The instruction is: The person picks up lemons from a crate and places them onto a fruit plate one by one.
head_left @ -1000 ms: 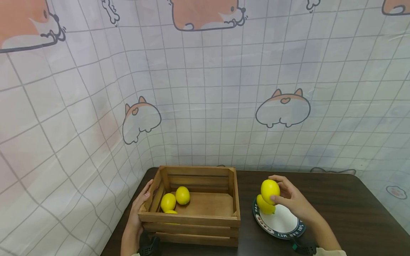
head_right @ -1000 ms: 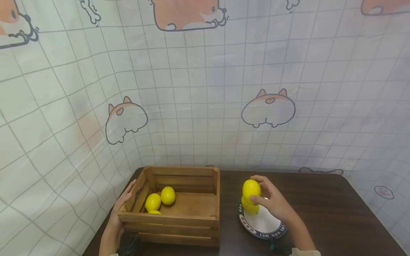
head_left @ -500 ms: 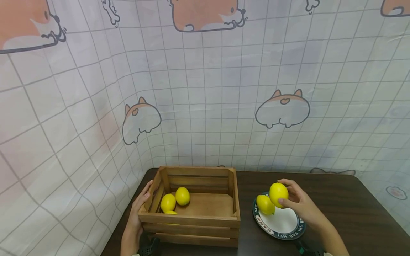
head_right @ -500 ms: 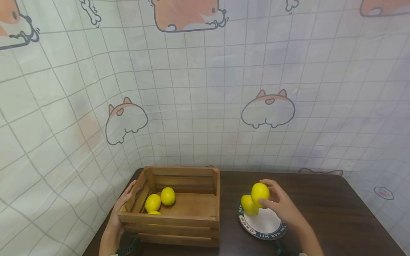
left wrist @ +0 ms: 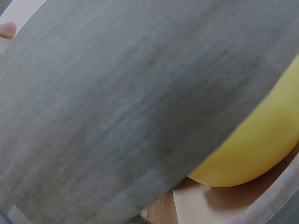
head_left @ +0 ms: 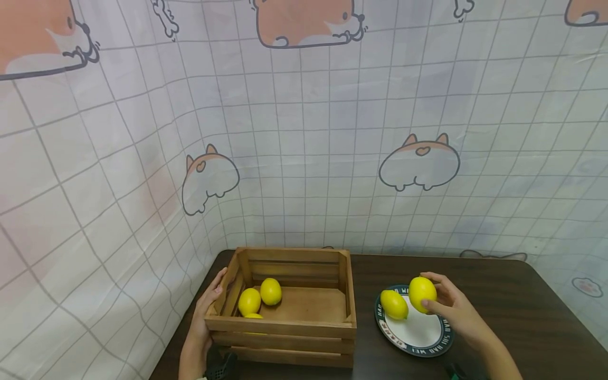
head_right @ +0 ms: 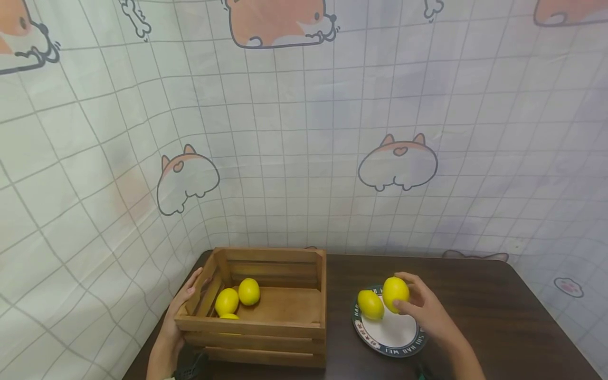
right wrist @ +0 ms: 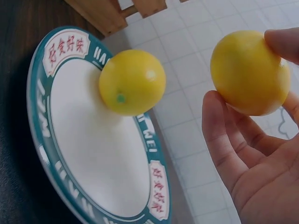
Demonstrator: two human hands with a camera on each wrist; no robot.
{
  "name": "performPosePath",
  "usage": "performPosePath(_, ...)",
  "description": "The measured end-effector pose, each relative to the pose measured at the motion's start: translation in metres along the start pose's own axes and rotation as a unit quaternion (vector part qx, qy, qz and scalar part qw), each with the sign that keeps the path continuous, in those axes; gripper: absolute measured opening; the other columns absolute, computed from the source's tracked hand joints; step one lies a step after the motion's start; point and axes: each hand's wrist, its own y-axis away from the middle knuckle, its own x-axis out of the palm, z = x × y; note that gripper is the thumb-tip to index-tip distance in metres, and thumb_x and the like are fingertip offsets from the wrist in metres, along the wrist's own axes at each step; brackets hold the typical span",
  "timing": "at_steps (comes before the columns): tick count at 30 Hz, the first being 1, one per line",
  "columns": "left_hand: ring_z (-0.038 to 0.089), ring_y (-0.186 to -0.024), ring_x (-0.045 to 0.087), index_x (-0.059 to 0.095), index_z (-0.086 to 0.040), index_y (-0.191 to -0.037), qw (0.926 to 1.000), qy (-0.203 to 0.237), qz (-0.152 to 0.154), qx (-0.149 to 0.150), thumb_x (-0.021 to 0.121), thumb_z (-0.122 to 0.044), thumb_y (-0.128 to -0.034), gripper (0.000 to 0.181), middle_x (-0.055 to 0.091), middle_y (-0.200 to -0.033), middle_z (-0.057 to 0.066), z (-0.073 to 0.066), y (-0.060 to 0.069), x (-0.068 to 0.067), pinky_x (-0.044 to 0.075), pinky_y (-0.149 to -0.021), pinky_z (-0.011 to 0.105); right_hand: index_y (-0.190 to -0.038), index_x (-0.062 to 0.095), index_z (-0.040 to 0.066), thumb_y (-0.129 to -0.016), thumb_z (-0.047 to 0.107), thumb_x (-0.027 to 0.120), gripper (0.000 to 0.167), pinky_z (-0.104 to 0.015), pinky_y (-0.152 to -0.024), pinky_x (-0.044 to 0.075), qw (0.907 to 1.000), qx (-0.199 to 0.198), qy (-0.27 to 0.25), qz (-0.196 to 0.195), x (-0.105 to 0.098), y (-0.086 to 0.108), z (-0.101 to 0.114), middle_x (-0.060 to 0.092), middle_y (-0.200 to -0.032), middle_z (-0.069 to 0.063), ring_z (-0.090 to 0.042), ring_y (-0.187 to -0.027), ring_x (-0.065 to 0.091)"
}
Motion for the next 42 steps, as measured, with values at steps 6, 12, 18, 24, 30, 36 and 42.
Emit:
performPosePath(6, 0.037, -0.158, 0.007, 0.028, -0.022, -0.164, 1.0000, 0.001, -0.003, 0.003, 0.041, -0.037, -0.1078, 0.059, 0.017, -0.172, 0.007, 0.000, 0.000, 0.000, 0.005, -0.119, 0.076, -0.153, 0.037, 0.011, -0.102, 0.012, 0.061, 0.057, -0.035, -0.083, 0.060, 0.9999, 0.006, 0.002, -0.008, -0.001, 0.001, -0.010, 0.061, -0.120, 0.000, -0.012, -0.102, 0.066)
performPosePath(12, 0.036, -0.158, 0.008, 0.029, -0.024, -0.163, 1.0000, 0.000, -0.003, 0.002, 0.041, -0.037, -0.1079, 0.058, 0.016, -0.172, 0.006, 0.000, 0.000, 0.000, 0.005, -0.119, 0.076, -0.153, 0.037, 0.009, -0.100, 0.015, 0.064, 0.059, -0.036, -0.083, 0.060, 0.9991, 0.030, 0.016, -0.024, -0.001, 0.001, -0.019, 0.060, -0.122, -0.007, -0.012, -0.100, 0.064)
performPosePath(18, 0.036, -0.159, 0.005, 0.029, -0.023, -0.163, 1.0000, 0.002, -0.001, 0.002, 0.041, -0.037, -0.1078, 0.059, 0.015, -0.173, 0.006, -0.001, -0.001, 0.000, 0.004, -0.118, 0.077, -0.154, 0.035, 0.007, -0.099, 0.018, 0.067, 0.064, -0.033, -0.082, 0.060, 0.9979, 0.053, 0.014, -0.033, 0.001, -0.002, -0.024, 0.056, -0.128, -0.023, -0.014, -0.100, 0.063)
performPosePath(24, 0.038, -0.159, 0.004, 0.029, -0.024, -0.163, 1.0000, -0.002, 0.000, 0.004, 0.040, -0.037, -0.1079, 0.058, 0.014, -0.173, 0.006, 0.000, -0.001, 0.000, 0.005, -0.118, 0.078, -0.155, 0.034, 0.009, -0.099, 0.017, 0.068, 0.066, -0.033, -0.083, 0.060, 0.9968, 0.070, 0.015, -0.036, 0.002, -0.005, -0.030, 0.054, -0.132, -0.028, -0.018, -0.098, 0.063)
performPosePath(30, 0.038, -0.158, 0.005, 0.030, -0.026, -0.163, 1.0000, -0.002, 0.000, 0.006, 0.040, -0.038, -0.1077, 0.057, 0.015, -0.173, 0.006, 0.000, -0.001, 0.000, 0.006, -0.117, 0.078, -0.157, 0.033, 0.012, -0.098, 0.018, 0.069, 0.069, -0.041, -0.086, 0.061, 0.9954, 0.089, 0.020, -0.028, 0.003, -0.008, -0.033, 0.050, -0.137, -0.030, -0.025, -0.102, 0.065)
performPosePath(36, 0.038, -0.158, 0.006, 0.029, -0.022, -0.163, 1.0000, 0.001, 0.001, 0.009, 0.040, -0.037, -0.1076, 0.059, 0.014, -0.173, 0.007, 0.000, -0.002, 0.000, 0.006, -0.118, 0.077, -0.158, 0.034, 0.013, -0.097, 0.020, 0.070, 0.071, -0.040, -0.084, 0.059, 0.9926, 0.106, 0.052, -0.029, 0.003, -0.011, -0.037, 0.052, -0.138, -0.029, -0.029, -0.104, 0.064)
performPosePath(42, 0.038, -0.157, 0.009, 0.028, -0.021, -0.163, 0.9999, 0.007, 0.003, 0.008, 0.040, -0.036, -0.1077, 0.059, 0.014, -0.173, 0.008, 0.000, -0.001, 0.001, 0.008, -0.120, 0.075, -0.157, 0.036, 0.013, -0.097, 0.021, 0.071, 0.071, -0.042, -0.084, 0.060, 0.9888, 0.119, 0.084, -0.033, 0.004, -0.014, -0.044, 0.050, -0.138, -0.030, -0.035, -0.111, 0.064)
